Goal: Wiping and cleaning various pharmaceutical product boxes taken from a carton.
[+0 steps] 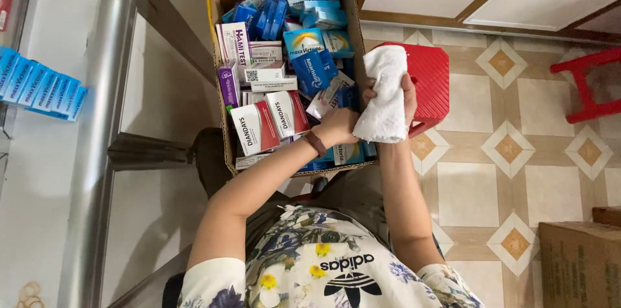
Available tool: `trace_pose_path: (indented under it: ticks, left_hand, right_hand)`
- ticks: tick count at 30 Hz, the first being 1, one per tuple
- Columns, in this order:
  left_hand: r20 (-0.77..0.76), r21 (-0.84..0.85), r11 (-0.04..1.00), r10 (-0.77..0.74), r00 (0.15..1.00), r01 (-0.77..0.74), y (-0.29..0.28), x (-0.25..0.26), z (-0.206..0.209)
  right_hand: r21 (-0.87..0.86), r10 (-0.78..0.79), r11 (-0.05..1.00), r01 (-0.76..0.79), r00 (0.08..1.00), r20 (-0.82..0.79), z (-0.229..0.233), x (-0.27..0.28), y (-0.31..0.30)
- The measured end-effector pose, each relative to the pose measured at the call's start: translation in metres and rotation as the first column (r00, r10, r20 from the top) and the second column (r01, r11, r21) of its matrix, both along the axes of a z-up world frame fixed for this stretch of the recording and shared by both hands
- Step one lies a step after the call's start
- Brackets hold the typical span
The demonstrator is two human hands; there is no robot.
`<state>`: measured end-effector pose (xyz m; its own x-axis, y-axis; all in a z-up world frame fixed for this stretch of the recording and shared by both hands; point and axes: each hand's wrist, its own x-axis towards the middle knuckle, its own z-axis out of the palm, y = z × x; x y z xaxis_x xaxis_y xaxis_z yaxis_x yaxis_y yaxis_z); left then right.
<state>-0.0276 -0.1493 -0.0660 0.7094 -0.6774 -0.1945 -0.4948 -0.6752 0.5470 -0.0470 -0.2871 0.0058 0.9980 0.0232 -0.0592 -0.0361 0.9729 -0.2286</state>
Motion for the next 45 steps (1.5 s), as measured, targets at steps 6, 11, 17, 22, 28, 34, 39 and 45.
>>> trace_pose_path:
  ticks: [6, 11, 17, 22, 28, 34, 39, 45]
  left_hand:
    - [-0.069, -0.073, 0.997, -0.027, 0.997, 0.022, -0.003, 0.016, -0.052]
    - [-0.086, -0.013, 0.981, 0.194, 0.977, -0.195, -0.010, -0.006, -0.010]
    - [-0.093, -0.011, 0.971, 0.236, 0.967, -0.238, -0.002, 0.002, 0.012]
    - [-0.332, -0.053, 0.956, 0.256, 0.908, -0.289, 0.038, 0.013, 0.082]
    - [-0.540, -0.557, 0.704, 0.097, 0.836, -0.441, 0.095, 0.025, 0.088]
    - [-0.567, -0.801, 0.273, -0.059, 0.822, -0.533, 0.121, 0.021, 0.080]
    - [-0.658, -0.732, 0.111, -0.372, 0.655, -0.672, 0.127, 0.013, 0.114]
    - [-0.541, -0.669, -0.121, -0.598, 0.592, -0.733, 0.146, 0.038, 0.074]
  right_hand:
    - [0.036, -0.019, 0.999, 0.020, 0.999, -0.044, 0.007, -0.001, 0.005]
    - [-0.040, -0.001, 0.999, 0.000, 1.000, -0.006, -0.006, 0.002, -0.004]
    - [-0.079, -0.010, 0.997, 0.007, 0.999, -0.035, 0.019, -0.007, -0.005]
    - [-0.101, -0.090, 0.991, 0.090, 0.996, 0.001, 0.031, -0.016, -0.017]
    - [-0.546, -0.191, 0.824, 0.152, 0.982, -0.015, 0.035, -0.016, -0.016]
    - [-0.981, -0.151, -0.006, 0.195, 0.969, 0.193, 0.046, 0.006, 0.070]
    - [-0.562, 0.195, -0.531, 0.634, 0.736, 0.648, 0.073, 0.023, 0.109]
    - [-0.318, 0.510, -0.537, 0.781, 0.601, 0.615, 0.067, 0.012, 0.125]
